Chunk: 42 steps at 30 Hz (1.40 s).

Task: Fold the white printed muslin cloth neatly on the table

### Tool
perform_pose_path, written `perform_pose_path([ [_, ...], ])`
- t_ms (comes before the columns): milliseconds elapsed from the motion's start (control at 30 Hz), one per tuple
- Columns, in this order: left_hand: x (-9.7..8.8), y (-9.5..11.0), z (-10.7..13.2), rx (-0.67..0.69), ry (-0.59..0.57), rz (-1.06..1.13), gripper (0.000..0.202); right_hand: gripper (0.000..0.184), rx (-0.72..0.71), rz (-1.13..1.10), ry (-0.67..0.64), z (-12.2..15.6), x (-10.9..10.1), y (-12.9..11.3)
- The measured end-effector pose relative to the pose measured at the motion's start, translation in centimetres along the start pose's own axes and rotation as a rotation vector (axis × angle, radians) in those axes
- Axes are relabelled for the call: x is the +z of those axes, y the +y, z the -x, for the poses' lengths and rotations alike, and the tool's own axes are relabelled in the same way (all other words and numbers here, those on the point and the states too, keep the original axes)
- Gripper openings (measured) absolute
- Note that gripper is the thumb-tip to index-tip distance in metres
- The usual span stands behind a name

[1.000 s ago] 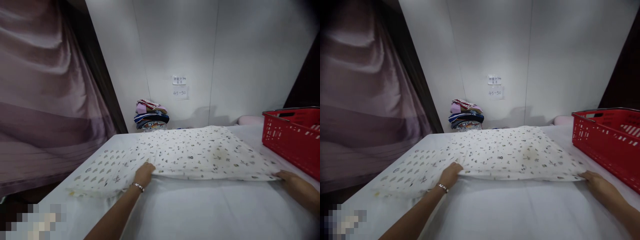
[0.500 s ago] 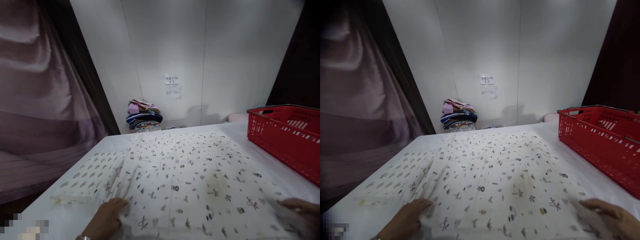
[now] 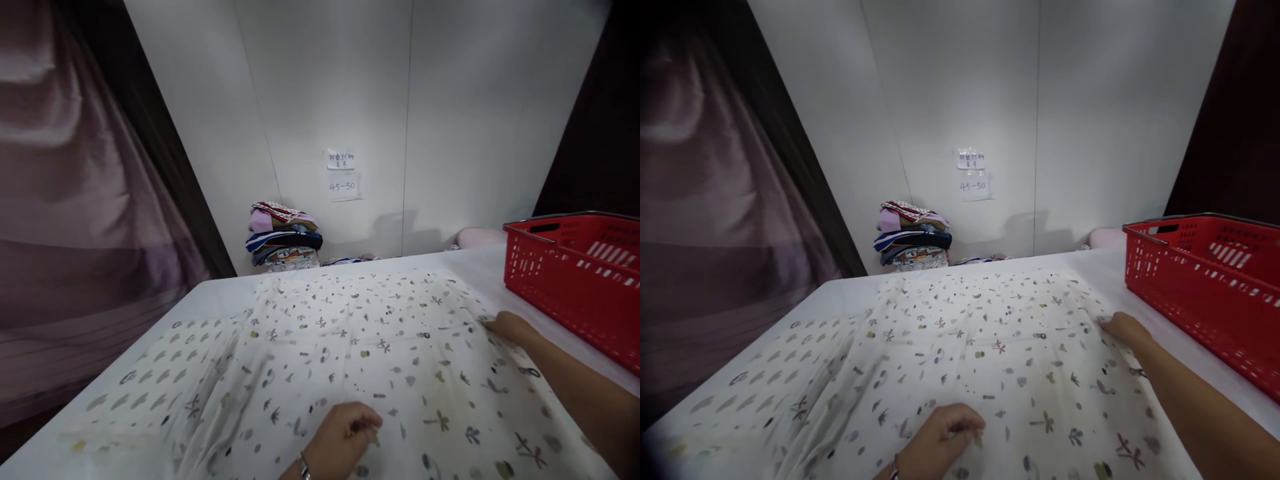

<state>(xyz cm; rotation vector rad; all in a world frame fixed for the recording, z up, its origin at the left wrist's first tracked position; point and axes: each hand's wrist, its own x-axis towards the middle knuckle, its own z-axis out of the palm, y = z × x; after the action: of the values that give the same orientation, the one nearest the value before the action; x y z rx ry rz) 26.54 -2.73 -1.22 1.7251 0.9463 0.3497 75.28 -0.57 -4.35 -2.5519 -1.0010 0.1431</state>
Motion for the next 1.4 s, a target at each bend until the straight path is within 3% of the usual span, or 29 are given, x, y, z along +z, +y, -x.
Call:
perform_pose_path([
  [100,1.0,0.4,-1.4,-0.066,-0.048,0.174,0.022,0.020,-0.009,0.022,-0.169,-1.1,-0.3,-0.9],
  [167,1.1,0.8,-2.2,-0.072,-0.041,0.305,0.019,0.012,-0.029,0.006,-0.171,-0.9,-0.9,-2.3],
  [233,0.9,1.4,-3.1,-0.067,-0.007,0.418,0.017,0.016,-0.130,-0.015,-0.130,0.9,-1.5,-4.7],
  [333,0.1,2.0,-4.4,-0.091,0.078,0.627,0.023,0.025,-0.496,-0.003,-0.142,7.4,-1.8,-9.9],
  [400,-0.3,2.1,-5.2,-0.144,0.164,0.828,0.033,0.031,-0.647,0.043,-0.295,13.7,-1.7,-13.0],
  [433,-0.5,2.0,-5.6,-0.177,0.210,0.922,0.038,0.033,-0.797,0.034,-0.448,16.9,-1.6,-14.1],
  [467,-0.6,1.8,-5.9,-0.205,0.245,1.004,0.042,0.035,-1.005,-0.016,-0.629,19.8,-1.5,-14.8],
  [500,-0.7,1.5,-6.1,-0.221,0.265,1.073,0.046,0.033,-1.099,-0.038,-0.730,22.3,-1.5,-15.2],
  [567,-0.7,0.7,-6.4,-0.197,0.273,1.172,0.051,0.029,-1.244,-0.080,-0.865,25.6,-1.7,-15.3],
  [633,-0.7,-0.3,-6.3,-0.103,0.321,1.184,0.055,0.023,-1.293,-0.147,-0.899,26.5,-2.0,-15.0],
  [733,-0.6,-1.7,-5.8,-0.032,0.553,0.896,0.071,0.023,-1.169,-0.286,-0.874,24.7,-1.8,-15.1],
  [833,-0.3,-2.3,-5.5,-0.019,0.740,0.286,0.086,0.025,-0.886,-0.447,-0.936,22.2,-0.6,-15.4],
  [933,0.0,-2.2,-5.6,0.041,0.727,-0.266,0.075,0.024,-0.626,-0.564,-1.012,20.5,1.7,-15.7],
  [1000,-0.2,-2.0,-5.9,0.009,0.687,-0.431,0.057,0.028,-0.520,-0.588,-1.051,20.1,3.3,-16.1],
  [1067,-0.8,-2.1,-6.4,-0.045,0.681,-0.452,0.034,0.035,-0.413,-0.631,-1.083,20.1,4.5,-16.7],
  [1133,-1.6,-2.4,-6.7,-0.083,0.713,-0.336,0.015,0.041,-0.266,-0.714,-1.075,20.6,5.1,-17.7],
  [1233,-2.3,-2.9,-6.5,-0.090,0.775,0.017,0.012,0.036,-0.077,-0.838,-1.050,21.6,5.4,-19.6],
  [1300,-2.2,-3.1,-6.1,-0.050,0.777,0.169,0.013,0.030,-0.036,-0.921,-1.071,22.3,5.7,-20.8],
  [1400,-1.5,-3.0,-5.5,0.018,0.763,0.127,0.006,0.036,-0.112,-1.007,-1.113,23.2,6.5,-22.3],
])
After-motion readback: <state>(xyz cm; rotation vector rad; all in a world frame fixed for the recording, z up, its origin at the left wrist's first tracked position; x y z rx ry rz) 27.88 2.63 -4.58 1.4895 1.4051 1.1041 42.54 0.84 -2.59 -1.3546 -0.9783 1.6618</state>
